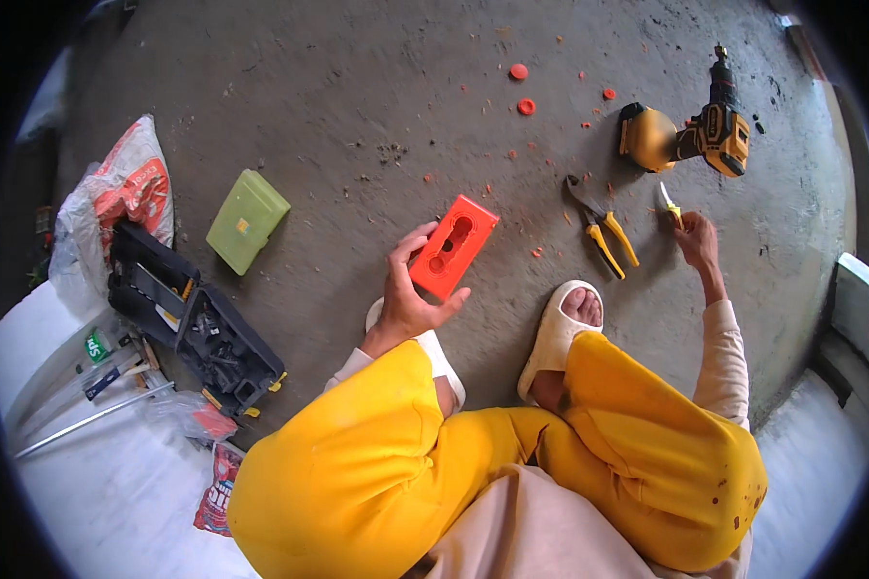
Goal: The person trims the inner edge of a red plastic electrical box using a utility knife and then uses pliers to remove a plastic tab from the box.
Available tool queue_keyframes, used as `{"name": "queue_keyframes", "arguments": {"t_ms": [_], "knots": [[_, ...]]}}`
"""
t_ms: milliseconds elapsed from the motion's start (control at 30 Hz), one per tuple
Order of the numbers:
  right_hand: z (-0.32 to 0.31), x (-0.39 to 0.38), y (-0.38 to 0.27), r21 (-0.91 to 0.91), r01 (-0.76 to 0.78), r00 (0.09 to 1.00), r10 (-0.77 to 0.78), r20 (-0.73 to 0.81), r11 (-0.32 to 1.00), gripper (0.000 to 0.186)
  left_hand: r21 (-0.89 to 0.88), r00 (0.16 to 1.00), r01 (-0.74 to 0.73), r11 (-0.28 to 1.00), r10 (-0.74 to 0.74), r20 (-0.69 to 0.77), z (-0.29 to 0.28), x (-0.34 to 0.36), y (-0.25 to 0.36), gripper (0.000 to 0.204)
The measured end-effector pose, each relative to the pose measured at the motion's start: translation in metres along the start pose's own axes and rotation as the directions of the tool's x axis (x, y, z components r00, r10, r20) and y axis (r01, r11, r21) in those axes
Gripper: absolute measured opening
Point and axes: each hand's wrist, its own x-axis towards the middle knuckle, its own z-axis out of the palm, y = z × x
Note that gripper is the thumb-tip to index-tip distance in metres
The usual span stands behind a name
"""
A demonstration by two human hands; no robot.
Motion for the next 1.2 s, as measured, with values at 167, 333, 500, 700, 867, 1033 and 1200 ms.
{"name": "queue_keyframes", "arguments": {"t_ms": [167, 333, 500, 700, 867, 1033, 1200], "knots": [[-0.029, -0.061, -0.027, 0.568, -0.122, 0.941, -0.088, 0.327, 0.814, 0.019, 0.026, 0.981, 0.126, 0.992, -0.129, 0.145, -0.002, -0.003, 0.016, 0.118], [-0.107, -0.116, -0.156, 0.523, 0.026, 0.727, -0.375, 0.575, 0.852, 0.019, 0.090, 0.958, 0.031, 0.995, -0.056, 0.283, -0.022, 0.006, 0.017, 0.130], [-0.155, -0.129, -0.215, 0.398, 0.468, 0.649, -0.613, 0.452, 0.789, 0.022, 0.017, 0.880, 0.043, 0.999, -0.045, 0.473, -0.032, 0.014, 0.001, 0.149], [-0.153, -0.141, -0.283, 0.253, 0.618, 0.598, -0.654, 0.463, 0.744, 0.022, 0.006, 0.827, -0.099, 0.995, 0.079, 0.557, -0.037, 0.038, -0.015, 0.152], [-0.117, -0.167, -0.299, 0.350, 0.523, 0.623, -0.629, 0.464, 0.777, 0.030, -0.026, 0.768, -0.132, 0.991, 0.119, 0.629, -0.035, 0.043, -0.021, 0.145], [-0.102, -0.191, -0.305, 0.343, 0.311, 0.677, -0.460, 0.574, 0.886, 0.042, -0.065, 0.713, -0.197, 0.978, 0.188, 0.676, -0.034, 0.056, -0.026, 0.139], [-0.082, -0.208, -0.303, 0.435, 0.140, 0.780, -0.370, 0.505, 0.890, 0.047, -0.072, 0.657, -0.252, 0.965, 0.225, 0.719, -0.039, 0.068, -0.035, 0.136]]}}
